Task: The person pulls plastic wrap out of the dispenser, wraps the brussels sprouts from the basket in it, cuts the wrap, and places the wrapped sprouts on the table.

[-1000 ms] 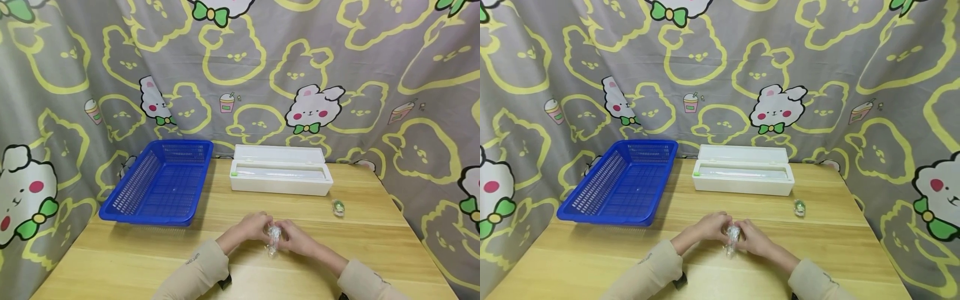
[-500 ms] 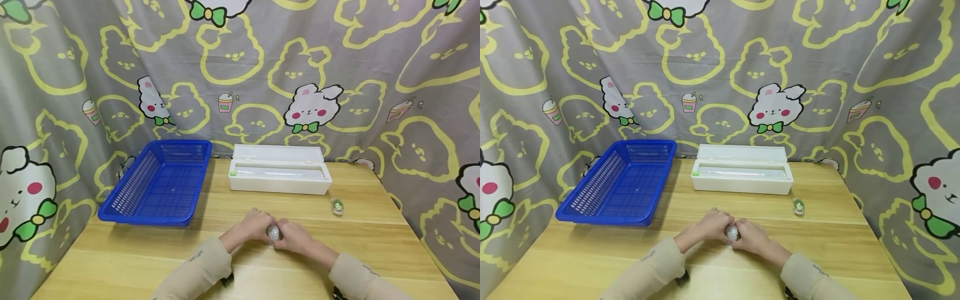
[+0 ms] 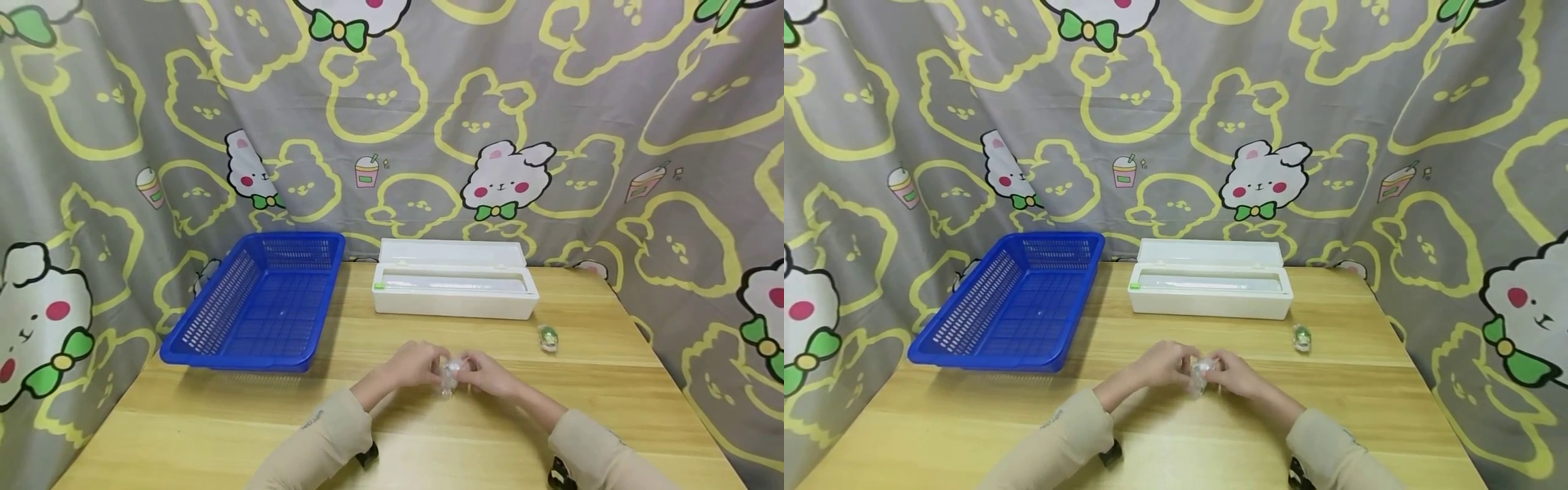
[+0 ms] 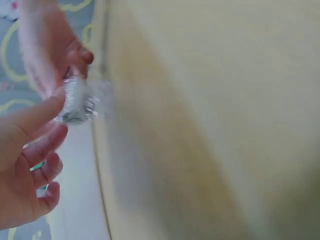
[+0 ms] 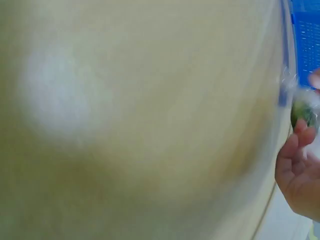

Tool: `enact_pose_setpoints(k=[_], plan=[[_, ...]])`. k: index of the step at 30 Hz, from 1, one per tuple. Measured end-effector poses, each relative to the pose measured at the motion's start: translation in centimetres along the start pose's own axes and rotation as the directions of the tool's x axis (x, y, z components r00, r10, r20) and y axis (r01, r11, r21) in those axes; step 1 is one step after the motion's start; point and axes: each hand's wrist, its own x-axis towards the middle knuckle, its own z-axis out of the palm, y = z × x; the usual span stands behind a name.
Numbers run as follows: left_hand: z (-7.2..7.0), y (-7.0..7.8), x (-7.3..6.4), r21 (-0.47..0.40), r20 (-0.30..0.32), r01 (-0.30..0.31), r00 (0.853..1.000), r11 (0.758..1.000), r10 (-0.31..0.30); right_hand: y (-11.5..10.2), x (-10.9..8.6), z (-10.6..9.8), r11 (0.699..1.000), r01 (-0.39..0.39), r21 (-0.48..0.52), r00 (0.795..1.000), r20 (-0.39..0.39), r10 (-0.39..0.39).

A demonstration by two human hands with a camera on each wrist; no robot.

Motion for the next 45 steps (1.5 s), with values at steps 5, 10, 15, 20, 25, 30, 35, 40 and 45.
enact_pose_setpoints(k=[5,10,15,20,25,30,35,40,45], plan=[[-0.5,-0.4,0.3,-0.432,-0.042,0.11,0.989,0.895,-0.142,-0.8,0.2,0.1,0.987,0.031,-0.155,0.964,-0.256,-0.07],[0.1,-0.5,0.6,-0.6,-0.006,0.16,0.979,0.784,-0.204,-1.1,-0.3,1.3,0.87,0.148,-0.47,0.902,-0.297,-0.314],[1.1,-0.7,0.3,-0.597,0.06,0.173,0.983,0.784,-0.171,-0.2,-1.5,2.3,0.69,0.254,-0.677,0.877,-0.14,-0.46],[1.8,-0.6,0.0,-0.523,0.102,0.18,0.984,0.833,-0.149,0.4,-1.9,2.5,0.717,0.282,-0.637,0.915,-0.046,-0.4],[2.0,-0.3,0.0,-0.47,0.068,0.131,0.991,0.873,-0.113,0.8,-1.6,2.0,0.881,0.195,-0.432,0.96,-0.099,-0.261],[2.1,-0.3,0.2,-0.401,0.033,0.064,0.998,0.914,-0.056,1.0,-1.5,2.0,0.903,0.134,-0.408,0.967,-0.146,-0.209],[2.0,-0.2,0.2,-0.314,0.024,0.026,1.0,0.949,-0.019,0.7,-1.5,2.3,0.898,0.052,-0.437,0.975,-0.173,-0.14],[1.8,0.0,0.0,-0.227,0.031,0.023,0.999,0.974,-0.016,0.5,-1.4,2.4,0.878,0.037,-0.477,0.977,-0.169,-0.133],[1.8,0.1,0.0,-0.201,0.037,0.03,0.999,0.979,-0.023,0.5,-1.2,2.4,0.846,0.059,-0.529,0.978,-0.138,-0.155]])
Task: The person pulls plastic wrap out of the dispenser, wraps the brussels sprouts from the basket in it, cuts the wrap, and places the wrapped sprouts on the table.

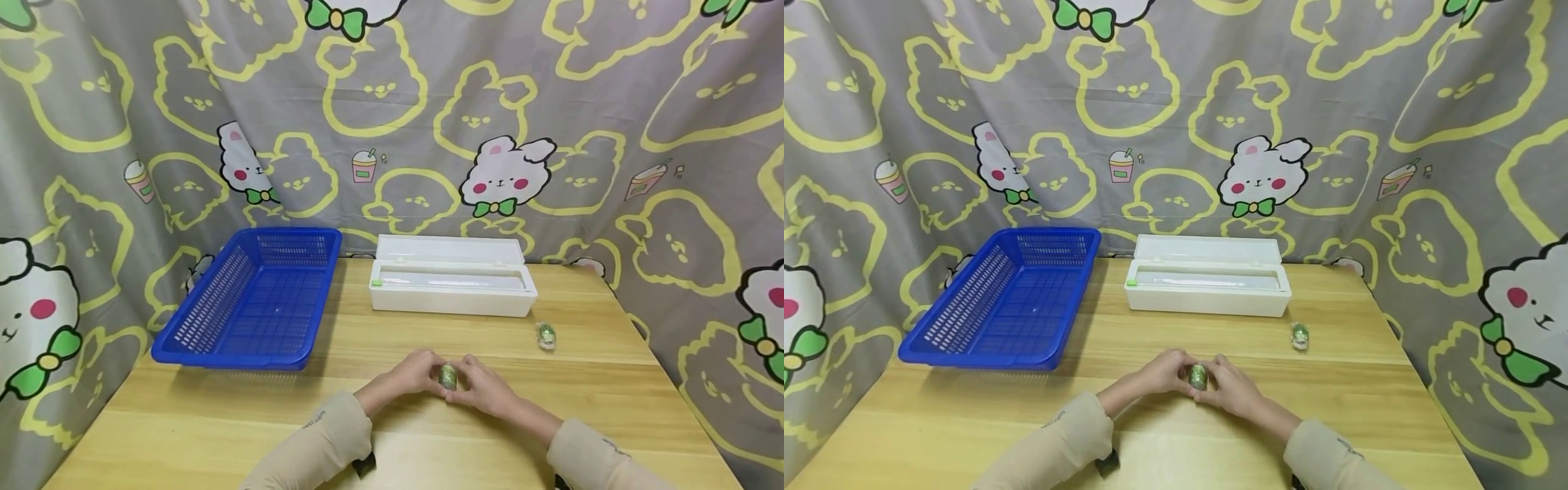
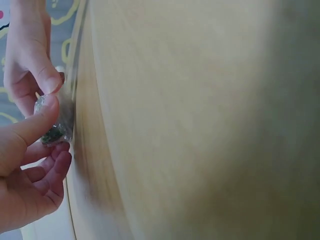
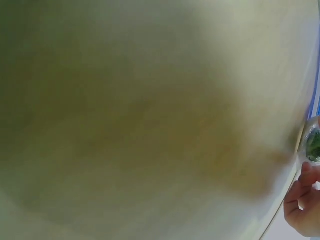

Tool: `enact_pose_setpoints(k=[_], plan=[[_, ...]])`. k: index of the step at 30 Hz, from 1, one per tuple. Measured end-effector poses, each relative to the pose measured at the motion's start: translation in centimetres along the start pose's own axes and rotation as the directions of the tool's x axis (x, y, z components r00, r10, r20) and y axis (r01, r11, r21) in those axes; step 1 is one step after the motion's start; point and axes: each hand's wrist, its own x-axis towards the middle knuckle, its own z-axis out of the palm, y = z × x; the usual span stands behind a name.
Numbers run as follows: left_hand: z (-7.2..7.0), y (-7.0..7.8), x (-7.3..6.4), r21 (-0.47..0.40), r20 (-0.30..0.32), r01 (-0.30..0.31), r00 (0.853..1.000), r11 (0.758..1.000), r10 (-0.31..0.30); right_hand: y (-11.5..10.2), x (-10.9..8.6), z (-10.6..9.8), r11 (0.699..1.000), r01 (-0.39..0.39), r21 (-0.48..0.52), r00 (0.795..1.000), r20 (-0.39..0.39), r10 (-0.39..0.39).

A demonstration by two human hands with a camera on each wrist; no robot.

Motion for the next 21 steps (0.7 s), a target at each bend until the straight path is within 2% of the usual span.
enact_pose_setpoints(k=[5,8,13,17,21], plan=[[0.2,-0.2,0.3,0.036,0.026,-0.027,0.999,0.999,0.026,0.3,0.2,0.1,0.996,0.034,-0.078,0.999,0.006,-0.034],[0.4,-0.3,0.4,0.109,0.048,-0.075,0.996,0.991,0.07,0.5,0.3,0.2,0.982,0.08,-0.169,0.997,-0.001,-0.081],[0.3,-0.4,0.6,0.278,0.076,-0.155,0.987,0.948,0.139,0.8,0.4,0.4,0.947,0.155,-0.282,0.985,-0.023,-0.169],[0.1,-0.3,1.0,0.329,0.105,-0.177,0.983,0.928,0.15,1.1,0.7,0.5,0.936,0.183,-0.301,0.98,-0.022,-0.199],[-0.1,-0.4,1.1,0.302,0.121,-0.16,0.984,0.94,0.129,1.3,1.0,0.3,0.954,0.183,-0.237,0.982,0.0,-0.188]])
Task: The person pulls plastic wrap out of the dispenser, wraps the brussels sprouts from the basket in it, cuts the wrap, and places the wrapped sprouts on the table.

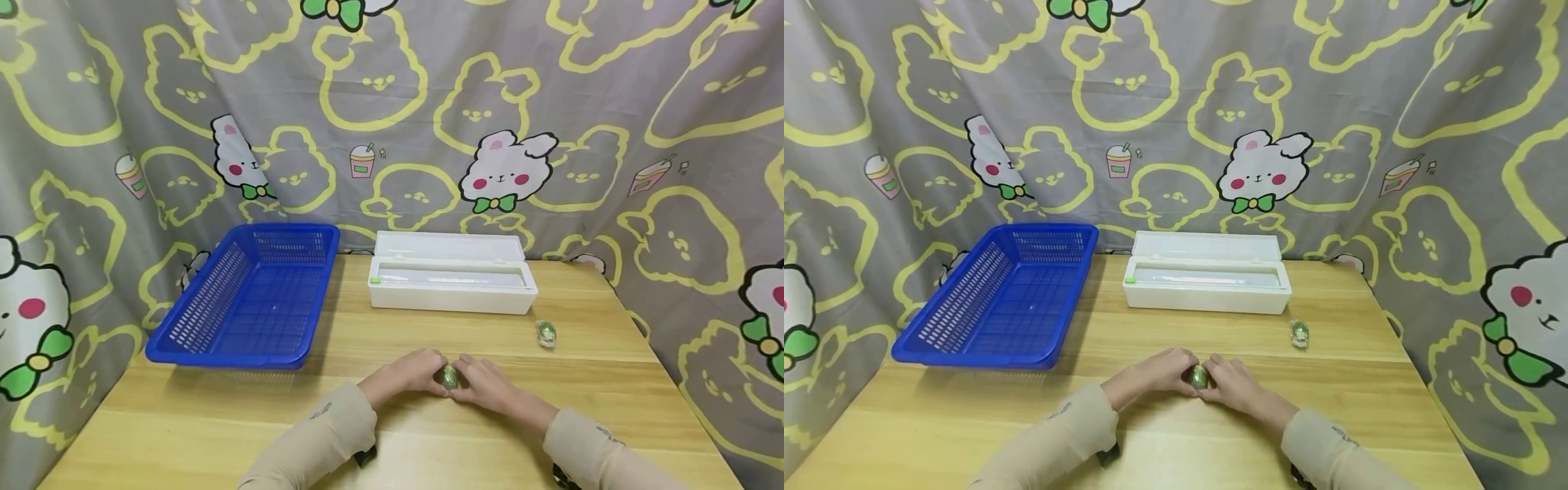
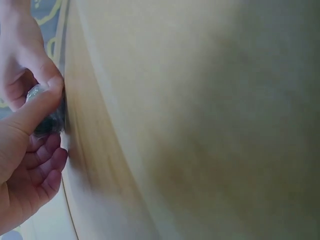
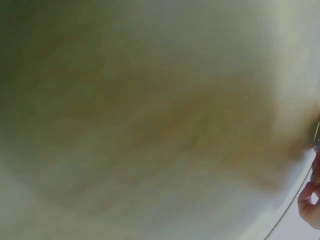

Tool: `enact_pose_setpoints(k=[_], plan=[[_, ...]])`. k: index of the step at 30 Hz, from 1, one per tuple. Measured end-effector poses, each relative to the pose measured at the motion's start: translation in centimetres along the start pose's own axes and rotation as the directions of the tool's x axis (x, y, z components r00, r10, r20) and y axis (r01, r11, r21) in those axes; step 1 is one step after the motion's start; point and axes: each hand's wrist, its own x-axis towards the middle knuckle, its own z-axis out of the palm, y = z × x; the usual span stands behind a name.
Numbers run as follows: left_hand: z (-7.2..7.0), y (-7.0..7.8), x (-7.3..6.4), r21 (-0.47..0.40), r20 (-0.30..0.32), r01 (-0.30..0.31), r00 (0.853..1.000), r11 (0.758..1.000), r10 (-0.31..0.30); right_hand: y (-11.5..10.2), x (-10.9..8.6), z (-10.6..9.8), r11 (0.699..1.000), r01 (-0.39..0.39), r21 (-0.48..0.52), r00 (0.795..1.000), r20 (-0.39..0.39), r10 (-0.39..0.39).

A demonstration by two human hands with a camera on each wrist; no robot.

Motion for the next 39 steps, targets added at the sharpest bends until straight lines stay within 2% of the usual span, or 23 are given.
enact_pose_setpoints(k=[3,8,14,20,29,36,39], plan=[[0.0,0.0,-0.1,-0.079,-0.002,0.034,0.999,0.996,-0.034,-0.1,-0.2,-0.1,0.996,-0.027,0.082,1.0,0.013,0.026],[0.2,-0.1,-0.3,-0.212,-0.005,0.085,0.996,0.974,-0.088,-0.2,-0.5,-0.1,0.979,-0.098,0.179,0.994,0.058,0.089],[-0.2,0.0,-0.6,-0.233,0.011,0.097,0.995,0.967,-0.098,-0.2,-0.5,-0.7,0.963,-0.138,0.233,0.987,0.109,0.115],[-0.4,0.1,-1.1,-0.278,0.021,0.101,0.995,0.955,-0.099,-0.2,-0.8,-1.0,0.965,-0.113,0.237,0.991,0.091,0.094],[0.2,0.3,-1.1,-0.206,-0.011,0.111,0.993,0.972,-0.116,-0.4,-1.1,-0.4,0.969,-0.142,0.203,0.989,0.062,0.132],[0.4,1.0,-1.1,-0.106,-0.048,0.206,0.976,0.973,-0.212,-0.6,-0.7,-0.2,0.976,-0.144,0.165,0.99,0.035,0.14],[0.2,0.9,-1.2,-0.091,-0.052,0.224,0.972,0.97,-0.229,-0.8,-0.5,-0.1,0.976,-0.157,0.148,0.988,0.037,0.153]])
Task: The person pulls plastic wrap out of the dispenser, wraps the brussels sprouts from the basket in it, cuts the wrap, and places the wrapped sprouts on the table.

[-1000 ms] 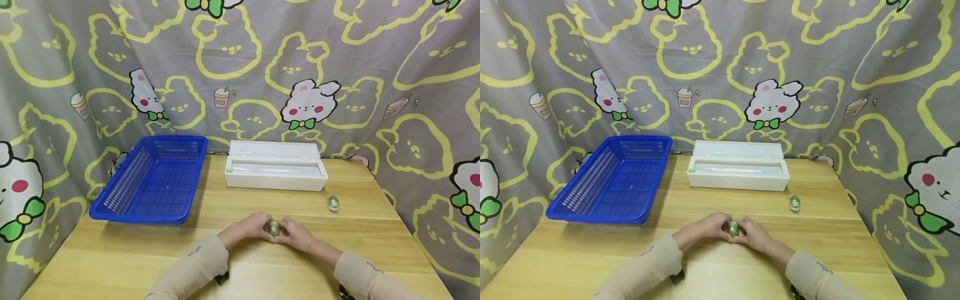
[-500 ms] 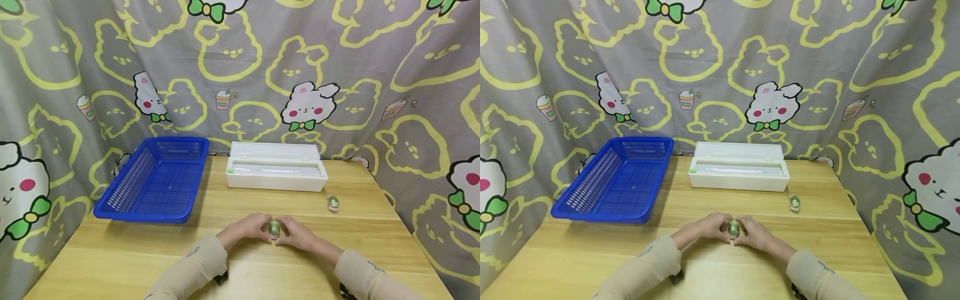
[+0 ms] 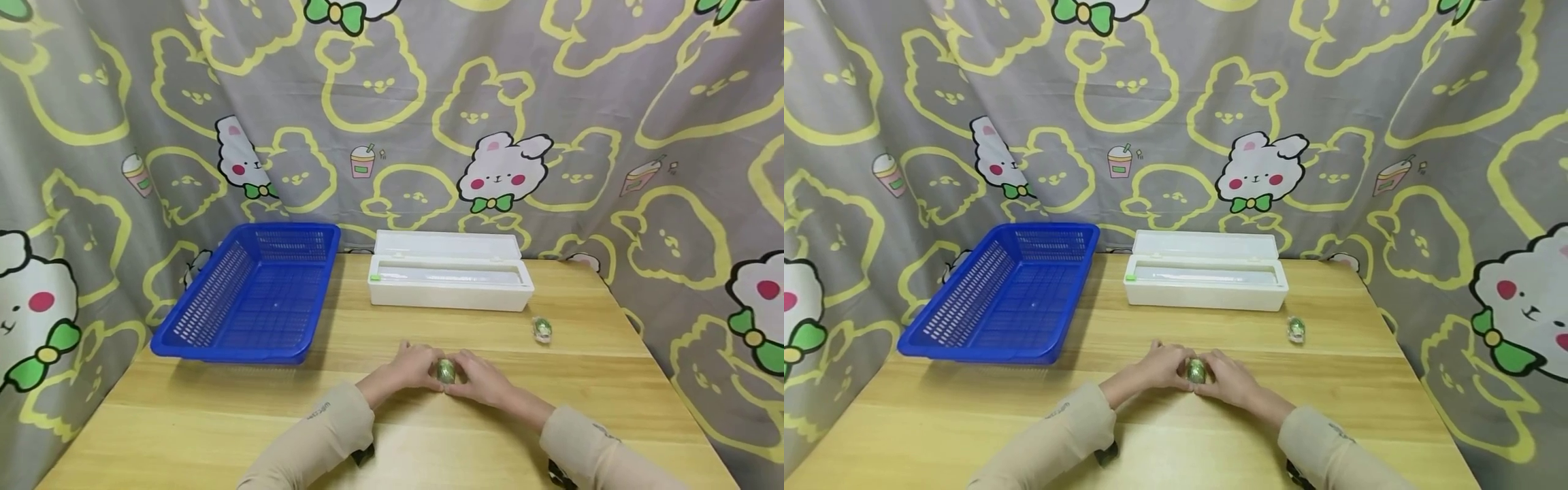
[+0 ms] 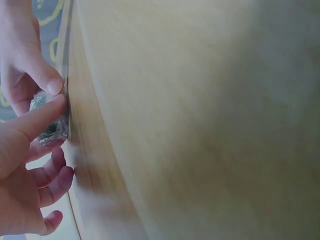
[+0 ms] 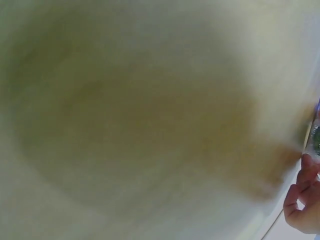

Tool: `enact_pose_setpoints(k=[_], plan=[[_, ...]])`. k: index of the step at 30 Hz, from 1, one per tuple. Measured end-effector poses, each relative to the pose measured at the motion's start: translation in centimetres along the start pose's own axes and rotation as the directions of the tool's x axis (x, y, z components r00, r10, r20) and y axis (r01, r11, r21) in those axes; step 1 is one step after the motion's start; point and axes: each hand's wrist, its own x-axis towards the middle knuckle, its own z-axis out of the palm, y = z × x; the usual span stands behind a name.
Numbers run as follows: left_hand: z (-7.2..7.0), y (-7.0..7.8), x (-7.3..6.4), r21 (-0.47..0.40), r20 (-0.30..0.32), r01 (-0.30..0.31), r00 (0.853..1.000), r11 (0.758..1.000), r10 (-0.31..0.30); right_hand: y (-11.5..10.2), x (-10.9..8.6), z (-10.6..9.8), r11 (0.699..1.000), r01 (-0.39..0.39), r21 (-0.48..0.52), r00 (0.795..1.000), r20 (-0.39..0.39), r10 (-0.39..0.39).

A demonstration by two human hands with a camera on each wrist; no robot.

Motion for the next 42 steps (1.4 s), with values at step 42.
enact_pose_setpoints(k=[42], plan=[[-5.1,-5.4,-8.5,-0.367,-0.211,-0.088,0.978,0.926,0.01,9.6,-6.8,-9.5,0.938,-0.327,-0.119,0.944,-0.092,0.317]])
